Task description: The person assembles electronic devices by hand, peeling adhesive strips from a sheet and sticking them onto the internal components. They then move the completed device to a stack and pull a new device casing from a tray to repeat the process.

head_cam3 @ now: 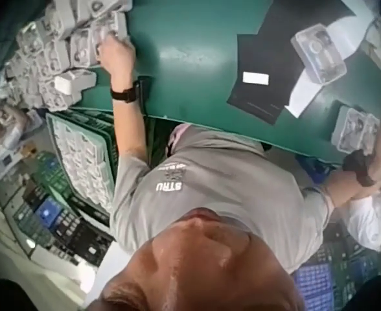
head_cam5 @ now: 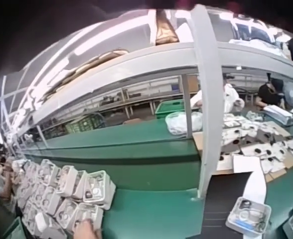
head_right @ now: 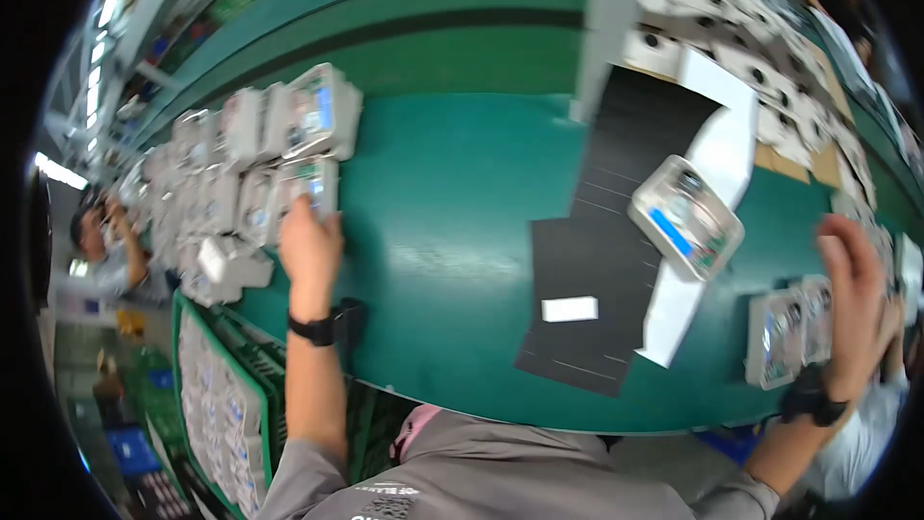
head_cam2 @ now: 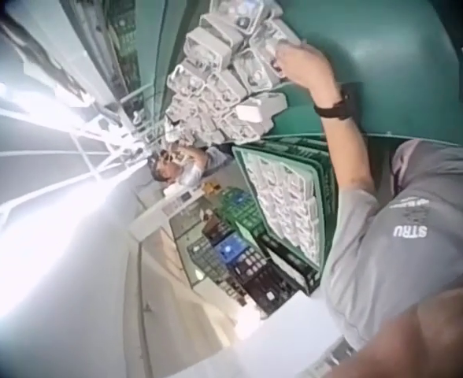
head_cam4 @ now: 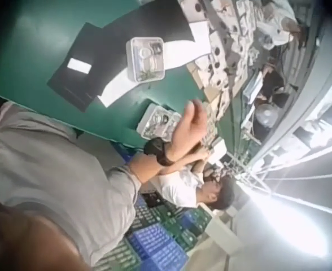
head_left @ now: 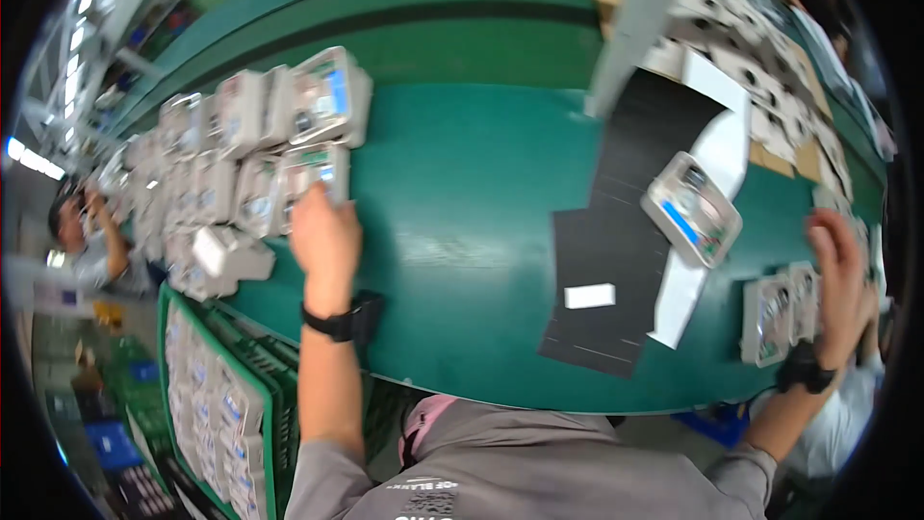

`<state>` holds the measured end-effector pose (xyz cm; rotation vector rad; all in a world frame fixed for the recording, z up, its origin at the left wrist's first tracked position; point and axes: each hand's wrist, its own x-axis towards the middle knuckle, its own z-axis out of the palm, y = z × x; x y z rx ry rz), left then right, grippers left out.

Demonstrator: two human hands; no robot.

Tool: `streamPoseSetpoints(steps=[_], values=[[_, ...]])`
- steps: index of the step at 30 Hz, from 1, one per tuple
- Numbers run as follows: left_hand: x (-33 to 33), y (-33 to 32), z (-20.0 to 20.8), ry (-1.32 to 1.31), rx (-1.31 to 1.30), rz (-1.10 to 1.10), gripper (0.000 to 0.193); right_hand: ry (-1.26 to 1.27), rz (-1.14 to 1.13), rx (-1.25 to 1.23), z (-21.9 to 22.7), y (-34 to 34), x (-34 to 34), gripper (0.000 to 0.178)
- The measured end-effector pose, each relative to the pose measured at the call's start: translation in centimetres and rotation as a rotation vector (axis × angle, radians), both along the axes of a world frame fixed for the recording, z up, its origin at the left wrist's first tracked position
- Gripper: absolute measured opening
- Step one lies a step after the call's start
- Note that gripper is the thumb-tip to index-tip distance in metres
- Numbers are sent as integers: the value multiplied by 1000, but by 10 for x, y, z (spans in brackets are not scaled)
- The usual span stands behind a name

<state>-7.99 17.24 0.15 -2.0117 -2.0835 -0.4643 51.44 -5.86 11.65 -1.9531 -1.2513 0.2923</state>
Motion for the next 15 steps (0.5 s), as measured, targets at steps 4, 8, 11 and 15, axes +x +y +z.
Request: streamPoseSetpoints(steps=[4, 8, 11, 15], values=[[-18, -24, -7, -49, 7, -159, 41, -5, 366, -132, -5, 18, -152, 21], [3, -79, 2, -190, -28, -377, 27, -73, 569, -120, -69, 37, -203, 17], [34, -107, 7, -220, -50, -583, 25, -145, 558, -73, -92, 45, -226, 17], [55, -132, 18, -210, -90, -765, 24, -209, 531, -69, -106, 43, -254, 14]])
